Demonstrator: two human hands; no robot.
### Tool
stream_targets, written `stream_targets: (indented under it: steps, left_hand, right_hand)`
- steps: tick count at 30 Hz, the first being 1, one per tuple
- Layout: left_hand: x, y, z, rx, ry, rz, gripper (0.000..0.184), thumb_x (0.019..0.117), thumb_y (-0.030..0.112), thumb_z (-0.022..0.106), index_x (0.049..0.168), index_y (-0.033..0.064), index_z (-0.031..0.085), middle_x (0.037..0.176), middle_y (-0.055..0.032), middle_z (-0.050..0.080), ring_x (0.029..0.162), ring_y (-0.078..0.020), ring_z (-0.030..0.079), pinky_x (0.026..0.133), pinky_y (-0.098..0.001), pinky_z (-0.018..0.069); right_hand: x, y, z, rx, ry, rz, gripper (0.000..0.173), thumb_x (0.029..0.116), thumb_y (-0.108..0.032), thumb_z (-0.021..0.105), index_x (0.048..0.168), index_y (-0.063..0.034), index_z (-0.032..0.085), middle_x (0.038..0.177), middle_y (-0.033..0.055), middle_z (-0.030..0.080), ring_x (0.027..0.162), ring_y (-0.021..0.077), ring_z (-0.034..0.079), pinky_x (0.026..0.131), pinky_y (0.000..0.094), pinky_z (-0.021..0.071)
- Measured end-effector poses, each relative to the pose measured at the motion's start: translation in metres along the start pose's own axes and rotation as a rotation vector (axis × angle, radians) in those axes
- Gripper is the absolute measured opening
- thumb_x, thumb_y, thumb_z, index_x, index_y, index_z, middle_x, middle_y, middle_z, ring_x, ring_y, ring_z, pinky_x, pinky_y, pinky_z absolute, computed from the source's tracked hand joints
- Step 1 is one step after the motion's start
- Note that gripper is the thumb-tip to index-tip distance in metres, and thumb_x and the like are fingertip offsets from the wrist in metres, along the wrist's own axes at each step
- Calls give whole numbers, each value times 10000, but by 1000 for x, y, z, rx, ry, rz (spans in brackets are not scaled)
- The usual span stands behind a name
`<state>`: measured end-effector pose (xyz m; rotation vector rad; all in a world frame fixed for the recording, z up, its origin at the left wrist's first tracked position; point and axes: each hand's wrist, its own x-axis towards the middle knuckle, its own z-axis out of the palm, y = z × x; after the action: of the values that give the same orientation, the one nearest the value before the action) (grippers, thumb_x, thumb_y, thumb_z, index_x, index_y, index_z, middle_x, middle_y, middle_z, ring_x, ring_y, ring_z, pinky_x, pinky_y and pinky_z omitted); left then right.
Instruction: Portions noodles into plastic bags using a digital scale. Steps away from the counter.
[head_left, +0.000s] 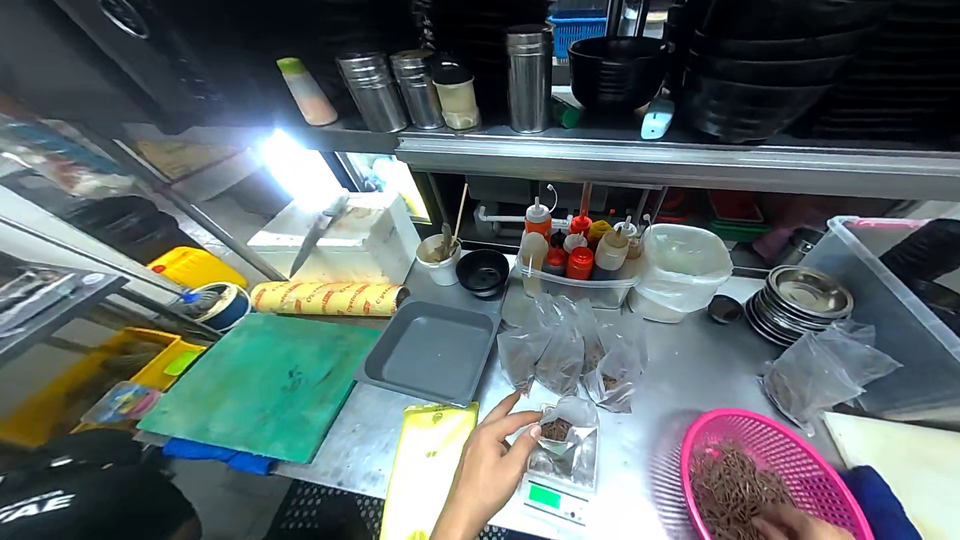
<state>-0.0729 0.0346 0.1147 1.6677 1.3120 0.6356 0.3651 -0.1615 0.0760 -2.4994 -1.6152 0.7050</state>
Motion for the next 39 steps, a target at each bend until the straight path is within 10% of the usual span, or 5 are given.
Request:
stream_targets:
  steps: [16, 20, 26, 32, 39]
  left_hand:
    - [-28, -15, 16, -182, 81, 53, 253, 1011, 349, 638, 1220, 286, 767, 1562, 57, 492, 747, -108, 699, 643, -326, 637]
    - [-30, -15, 24, -194, 113, 67, 264, 1001, 282, 651, 1242, 246, 753, 1535, 45, 523, 749, -105, 698, 650, -321, 632]
    - [-36, -20, 36, -203, 188, -10, 258, 1003, 228, 644, 1239, 190, 742, 1501, 37, 558, 783, -118, 725, 684, -331, 652]
    - [-49, -34, 37, -268, 264, -38, 228, 996, 107, 629, 1194, 67, 734, 1444, -75, 604, 809, -170, 750, 707, -359, 664]
    - [-50, -46, 37, -263, 264, -95, 226, 1002, 141, 627, 1183, 52, 730, 1421, -105, 616, 843, -187, 754, 736, -377, 665]
  right_hand:
    - [51, -178, 12, 301, 224, -823, 200, 1025, -279, 613, 1115, -195, 769, 1110, -50, 743, 1011, 41, 700, 877, 265, 613]
    - [66, -237, 4, 333, 87, -992, 320, 1008, -76, 473, 1140, -174, 747, 1191, -21, 724, 1163, 94, 662, 1010, 317, 570]
    - [108, -283, 36, -381, -478, -684, 167, 921, -111, 615, 1042, -23, 688, 1081, 235, 686, 1039, 445, 667, 801, 676, 542]
    - [108, -272, 71, -423, -355, -506, 212, 978, -207, 538, 1061, -104, 704, 1070, 172, 721, 991, 407, 699, 778, 641, 555]
    - [99, -255, 69, -322, -228, -711, 167, 960, -158, 571, 914, -75, 709, 937, 158, 725, 901, 371, 715, 715, 607, 565]
